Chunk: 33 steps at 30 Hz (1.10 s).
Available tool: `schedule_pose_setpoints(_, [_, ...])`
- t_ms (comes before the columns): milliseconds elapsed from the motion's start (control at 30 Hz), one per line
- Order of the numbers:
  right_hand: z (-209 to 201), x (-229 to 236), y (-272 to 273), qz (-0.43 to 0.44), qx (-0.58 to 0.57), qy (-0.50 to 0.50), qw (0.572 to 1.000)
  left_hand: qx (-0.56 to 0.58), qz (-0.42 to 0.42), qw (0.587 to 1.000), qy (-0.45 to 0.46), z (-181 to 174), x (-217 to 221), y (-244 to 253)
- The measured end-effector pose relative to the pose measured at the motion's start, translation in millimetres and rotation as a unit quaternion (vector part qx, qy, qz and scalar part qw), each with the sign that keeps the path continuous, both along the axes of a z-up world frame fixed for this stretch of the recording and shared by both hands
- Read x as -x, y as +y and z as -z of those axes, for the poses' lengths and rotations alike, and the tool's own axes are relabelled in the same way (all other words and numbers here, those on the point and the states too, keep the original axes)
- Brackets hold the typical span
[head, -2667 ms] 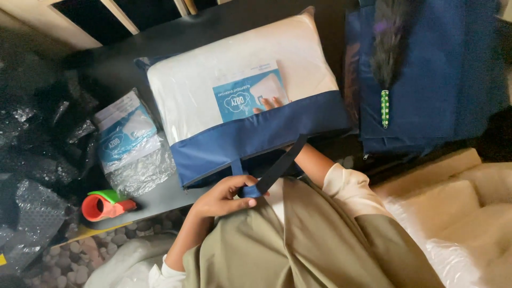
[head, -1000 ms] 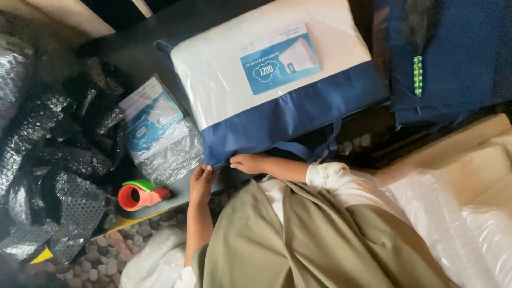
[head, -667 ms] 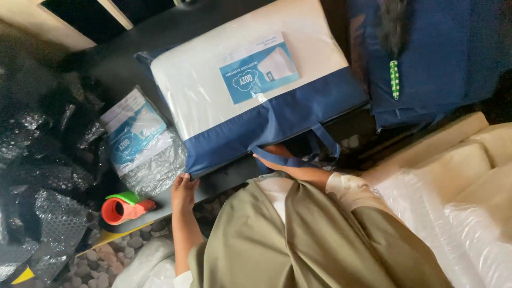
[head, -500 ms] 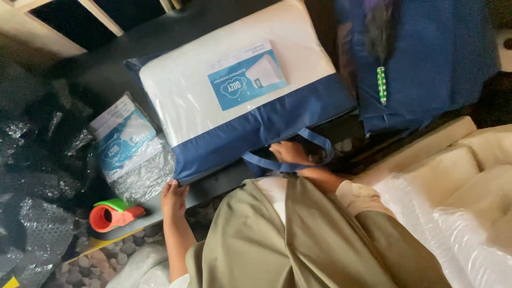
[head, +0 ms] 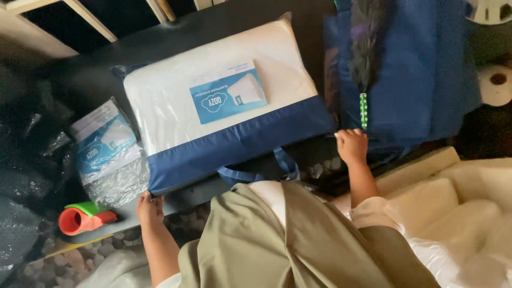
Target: The person dusts a blue reusable bag with a feather duster, places a plastic-wrapped pillow inside, folds the bag around it, and adds a small paper insert. They dust the exterior again and flip the bag to dust the other side.
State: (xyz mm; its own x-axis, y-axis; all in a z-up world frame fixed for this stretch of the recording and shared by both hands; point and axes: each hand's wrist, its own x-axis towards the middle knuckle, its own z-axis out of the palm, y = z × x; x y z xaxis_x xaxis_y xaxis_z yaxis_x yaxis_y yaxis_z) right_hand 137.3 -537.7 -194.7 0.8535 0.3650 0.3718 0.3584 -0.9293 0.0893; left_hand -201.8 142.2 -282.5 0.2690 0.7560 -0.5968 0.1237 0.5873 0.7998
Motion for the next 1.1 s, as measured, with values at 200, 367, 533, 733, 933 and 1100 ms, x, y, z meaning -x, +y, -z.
schedule_pose_setpoints(200, [-1.4, -52.5, -32.3, 0.028, -0.216, 0.078, 0.973, -0.028, -0.052, 0.997, 0.047, -6.6, -7.8, -15.5])
schedule_pose_setpoints(367, [12.0, -95.1, -61.7, 0.219, -0.256, -0.014, 0.941, -0.042, -0.063, 0.994, 0.075, -19.8, 6.1, -13.7])
schedule_pose_setpoints(533, [74.2, -135.9, -85.3, 0.263, -0.281, 0.185, 0.904, -0.080, -0.030, 0.986, 0.142, -51.1, 15.0, -33.2])
schedule_pose_setpoints(733, [44.2, -133.2, -21.7, 0.220, -0.491, 0.169, 0.826, -0.427, 0.057, 0.872, 0.233, -78.8, -7.0, -24.5])
schedule_pose_setpoints(933, [-39.0, -91.9, 91.4, 0.084, -0.656, 0.228, 0.714, -0.576, 0.207, 0.774, 0.160, -192.3, -89.6, -74.8])
schedule_pose_setpoints(1100, [-99.0, -48.1, 171.7, -0.216, -0.498, 0.540, 0.643, -0.494, 0.271, 0.788, 0.249, -171.2, -111.9, -82.4])
